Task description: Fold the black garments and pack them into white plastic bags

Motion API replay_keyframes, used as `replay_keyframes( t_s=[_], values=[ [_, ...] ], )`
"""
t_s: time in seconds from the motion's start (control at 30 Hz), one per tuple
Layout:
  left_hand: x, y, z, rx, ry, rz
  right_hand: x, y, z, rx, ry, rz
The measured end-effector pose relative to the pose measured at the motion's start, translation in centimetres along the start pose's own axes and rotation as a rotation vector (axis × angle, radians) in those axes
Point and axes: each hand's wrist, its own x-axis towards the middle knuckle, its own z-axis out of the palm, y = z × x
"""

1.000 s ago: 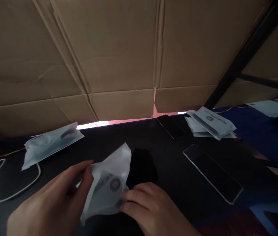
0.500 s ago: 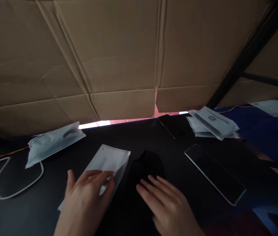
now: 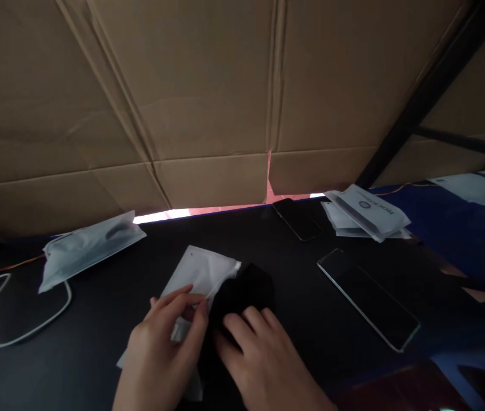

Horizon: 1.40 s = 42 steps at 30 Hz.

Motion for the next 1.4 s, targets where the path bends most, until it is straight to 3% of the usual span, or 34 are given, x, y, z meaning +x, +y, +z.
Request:
replay_keyframes(
  t_s=[0.1, 0.17, 0.33, 0.4, 0.6, 0.67, 0.83, 0.93, 1.07, 1.23, 1.3, 1.4],
  values=[
    [-0.3, 0.1, 0.4, -0.050, -0.028, -0.005, 0.3, 0.9, -0.9, 0.116, -0.059, -0.159],
    [-0.6, 0.1, 0.6, -0.072, -0.050, 0.001, 0.2, 1.1, -0.8, 0.189, -0.077, -0.156],
    [-1.6, 0.1, 0.0, -0.068, -0.167, 0.157, 0.1, -0.4, 1.8, 0.268, -0.034, 0.191],
    [-1.9, -0.5, -0.6, -0.022, -0.201, 0.251, 0.3, -0.9, 2.5, 0.257, 0.007, 0.252],
    [-1.8, -3.6, -1.8, 0.265, -0.418, 0.435, 0.8, 0.4, 0.6, 0.371, -0.201, -0.167],
    [-2.0, -3.9, -1.6, 0.278, -0.453, 0.454, 1.0, 0.6, 0.2, 0.374, -0.220, -0.212],
    [-3.0, -3.4, -0.7, 0.197, -0.424, 0.479, 2.2, -1.0, 1.7, 0.409, -0.147, -0.060],
    [-2.9, -4.5, -0.9, 0.201, -0.374, 0.414, 2.3, -1.4, 2.0, 0.399, -0.095, -0.034],
    [-2.0, -6.3, -2.3, 0.294, -0.398, 0.386, 0.6, 0.3, 0.3, 0.402, -0.175, -0.135],
    [-1.9, -5.7, -1.9, 0.384, -0.396, 0.429, -1.1, 1.7, -0.4, 0.399, -0.278, 0.074],
    [-2.2, -5.2, -1.2, 0.360, -0.411, 0.440, -0.9, 1.6, -0.2, 0.419, -0.310, -0.009],
    [-2.4, -4.7, -0.5, 0.251, -0.452, 0.472, -0.2, 1.2, -0.1, 0.424, -0.247, -0.150]
  ],
)
